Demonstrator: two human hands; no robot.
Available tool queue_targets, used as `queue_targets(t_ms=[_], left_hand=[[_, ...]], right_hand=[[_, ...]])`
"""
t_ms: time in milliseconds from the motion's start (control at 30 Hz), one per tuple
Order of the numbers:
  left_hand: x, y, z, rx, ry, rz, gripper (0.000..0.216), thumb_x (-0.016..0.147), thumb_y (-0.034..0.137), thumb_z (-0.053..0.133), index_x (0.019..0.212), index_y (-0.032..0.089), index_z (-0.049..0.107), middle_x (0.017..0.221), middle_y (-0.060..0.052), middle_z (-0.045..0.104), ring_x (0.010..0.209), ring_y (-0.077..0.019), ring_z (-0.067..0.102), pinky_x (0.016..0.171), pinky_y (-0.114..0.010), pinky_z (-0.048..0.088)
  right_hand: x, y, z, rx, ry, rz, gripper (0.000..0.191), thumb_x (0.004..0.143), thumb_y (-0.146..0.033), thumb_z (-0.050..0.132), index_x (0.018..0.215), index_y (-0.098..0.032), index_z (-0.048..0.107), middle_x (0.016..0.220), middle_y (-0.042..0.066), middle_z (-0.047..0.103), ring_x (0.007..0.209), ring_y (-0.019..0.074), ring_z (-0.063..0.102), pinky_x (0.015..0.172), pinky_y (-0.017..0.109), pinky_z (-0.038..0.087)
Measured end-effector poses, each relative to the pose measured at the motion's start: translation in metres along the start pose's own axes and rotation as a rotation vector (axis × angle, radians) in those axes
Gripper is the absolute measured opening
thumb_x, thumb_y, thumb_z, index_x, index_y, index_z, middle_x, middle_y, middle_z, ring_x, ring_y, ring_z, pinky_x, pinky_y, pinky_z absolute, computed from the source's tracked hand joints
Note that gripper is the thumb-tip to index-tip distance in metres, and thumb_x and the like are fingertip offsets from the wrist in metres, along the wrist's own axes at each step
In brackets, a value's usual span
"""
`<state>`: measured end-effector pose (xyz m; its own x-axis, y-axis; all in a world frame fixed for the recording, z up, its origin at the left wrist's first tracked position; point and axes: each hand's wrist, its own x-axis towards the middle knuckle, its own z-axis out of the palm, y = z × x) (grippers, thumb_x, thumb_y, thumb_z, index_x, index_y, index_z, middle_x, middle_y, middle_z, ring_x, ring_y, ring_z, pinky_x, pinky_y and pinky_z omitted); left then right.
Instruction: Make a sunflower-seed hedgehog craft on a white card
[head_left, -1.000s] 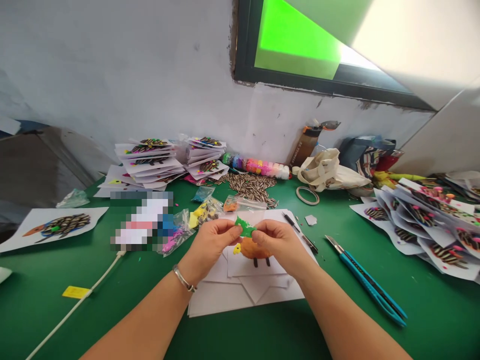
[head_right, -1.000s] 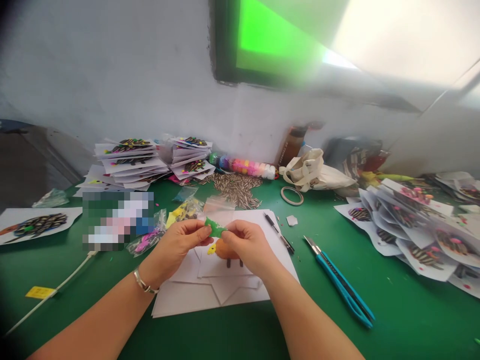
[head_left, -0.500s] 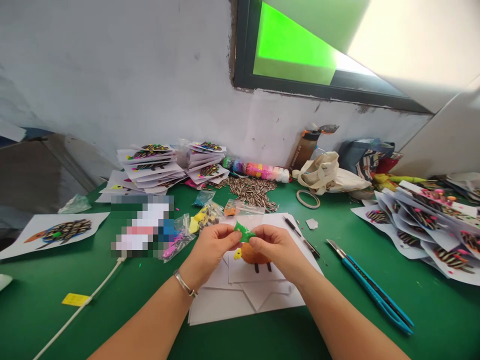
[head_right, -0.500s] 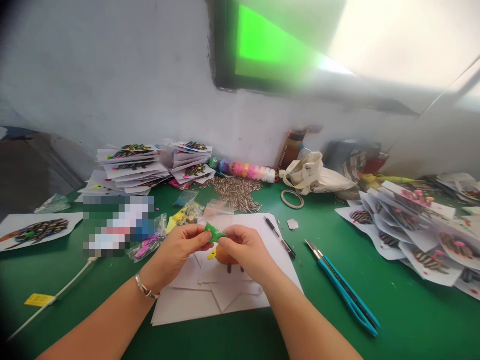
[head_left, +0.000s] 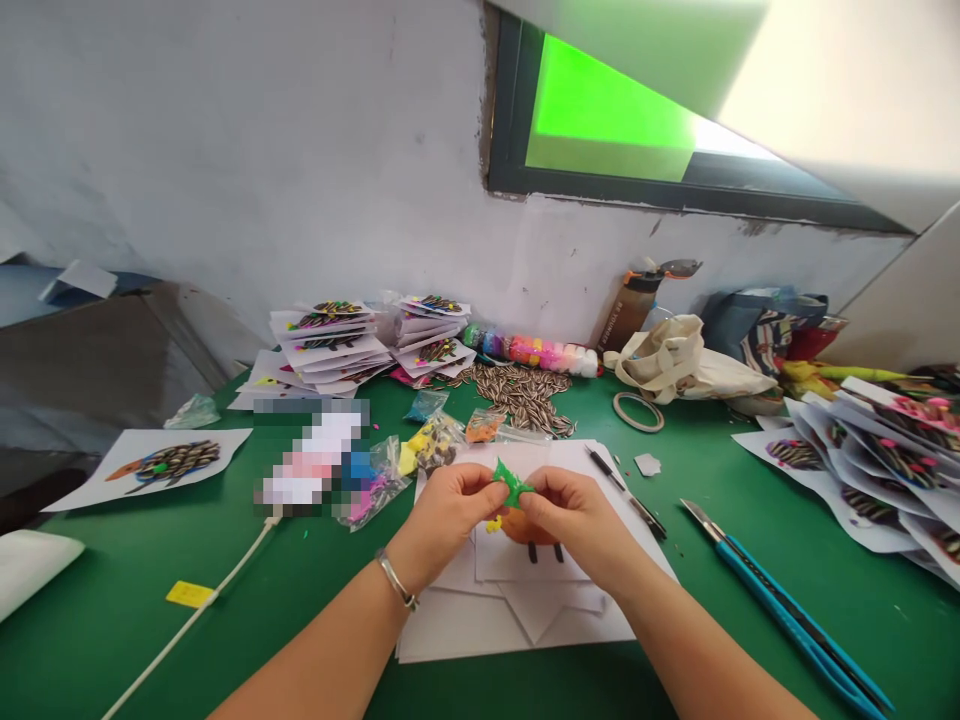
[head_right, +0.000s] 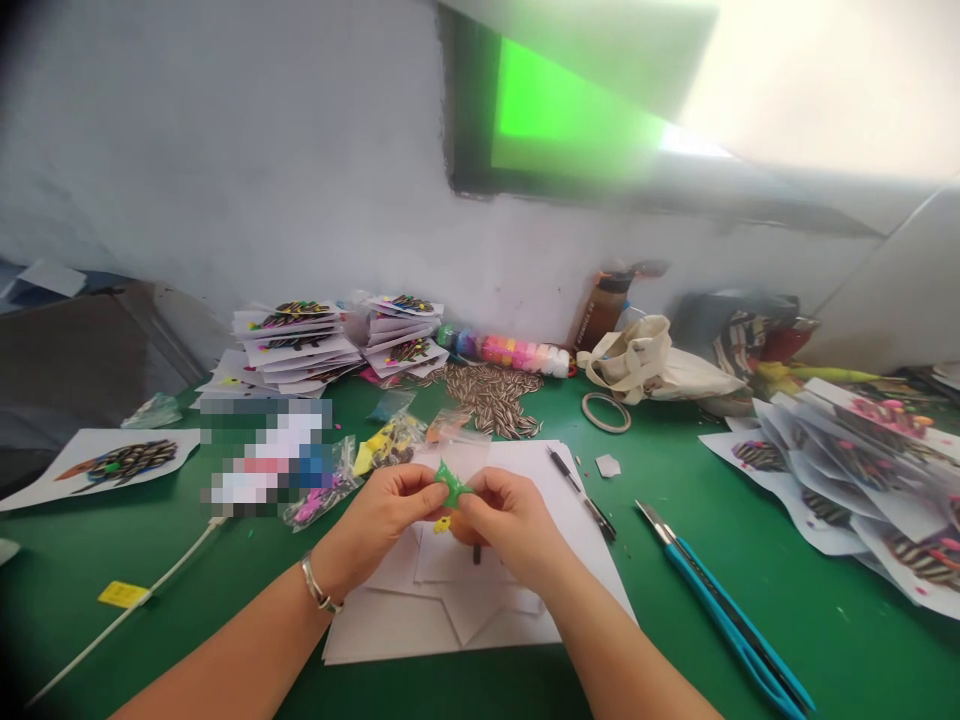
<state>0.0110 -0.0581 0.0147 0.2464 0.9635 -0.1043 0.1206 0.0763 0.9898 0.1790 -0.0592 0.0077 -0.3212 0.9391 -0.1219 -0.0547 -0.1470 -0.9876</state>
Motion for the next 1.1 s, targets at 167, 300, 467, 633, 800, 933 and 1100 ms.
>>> queue_targets(t_ms=[167,300,467,633,800,933,1100], left_hand=[[-0.002,0.010,-0.028,0.597,0.306,0.130,0.039,0.084,0.048,0.055,0.108,0.020,0.066,0.104,-0.006,0.070,0.092,-0.0227,0.063,0.081,-0.033,0.046],[-0.007,0.018,-0.065,1.084,0.365,-0.099,0.033,0.088,0.040,0.047,0.107,0.021,0.066,0.108,-0.009,0.070,0.098,-0.0286,0.062,0.077,-0.037,0.044],[-0.010,0.006,-0.079,1.326,0.162,-0.290,0.021,0.081,0.033,0.053,0.093,0.021,0.067,0.097,-0.010,0.071,0.091,-0.0302,0.064,0.067,-0.035,0.043],[-0.006,-0.005,-0.077,1.388,0.158,-0.232,0.020,0.080,0.021,0.053,0.097,0.020,0.063,0.099,-0.011,0.069,0.092,-0.0301,0.064,0.069,-0.035,0.043],[-0.004,-0.007,-0.080,1.378,0.168,-0.224,0.024,0.080,0.017,0.051,0.100,0.020,0.062,0.101,-0.012,0.069,0.090,-0.0306,0.065,0.070,-0.036,0.044],[-0.005,-0.004,-0.078,1.379,0.175,-0.214,0.027,0.082,0.013,0.042,0.095,0.019,0.065,0.096,-0.013,0.071,0.088,-0.0315,0.066,0.069,-0.037,0.044],[-0.008,0.009,-0.081,1.325,0.244,-0.178,0.038,0.086,0.016,0.034,0.104,0.020,0.068,0.106,-0.012,0.071,0.094,-0.0310,0.066,0.071,-0.037,0.046]], right_hand=[[0.005,0.001,-0.008,-0.272,0.178,-0.054,0.019,0.078,-0.034,0.061,0.070,-0.017,0.061,0.065,-0.002,0.053,0.062,0.0119,0.045,0.059,0.026,0.034],[0.007,0.006,-0.012,-0.414,0.212,-0.078,0.018,0.079,-0.034,0.058,0.073,-0.018,0.063,0.070,-0.001,0.057,0.069,0.0149,0.049,0.064,0.027,0.036],[0.008,0.011,-0.011,-0.499,0.212,-0.107,0.016,0.080,-0.033,0.056,0.075,-0.019,0.063,0.071,-0.001,0.058,0.070,0.0156,0.051,0.066,0.027,0.037],[0.009,0.013,-0.013,-0.537,0.208,-0.109,0.015,0.081,-0.031,0.055,0.082,-0.020,0.065,0.080,0.000,0.064,0.075,0.0168,0.054,0.069,0.028,0.039],[0.009,0.012,-0.011,-0.545,0.192,-0.104,0.016,0.080,-0.030,0.055,0.082,-0.020,0.066,0.079,0.001,0.064,0.076,0.0172,0.055,0.071,0.028,0.040],[0.008,0.012,-0.011,-0.526,0.173,-0.094,0.016,0.079,-0.030,0.055,0.081,-0.019,0.066,0.077,0.000,0.063,0.074,0.0164,0.054,0.069,0.028,0.040],[0.007,0.017,-0.010,-0.555,0.168,-0.045,0.026,0.078,-0.030,0.057,0.098,-0.020,0.069,0.069,-0.002,0.058,0.066,0.0151,0.052,0.064,0.027,0.040]])
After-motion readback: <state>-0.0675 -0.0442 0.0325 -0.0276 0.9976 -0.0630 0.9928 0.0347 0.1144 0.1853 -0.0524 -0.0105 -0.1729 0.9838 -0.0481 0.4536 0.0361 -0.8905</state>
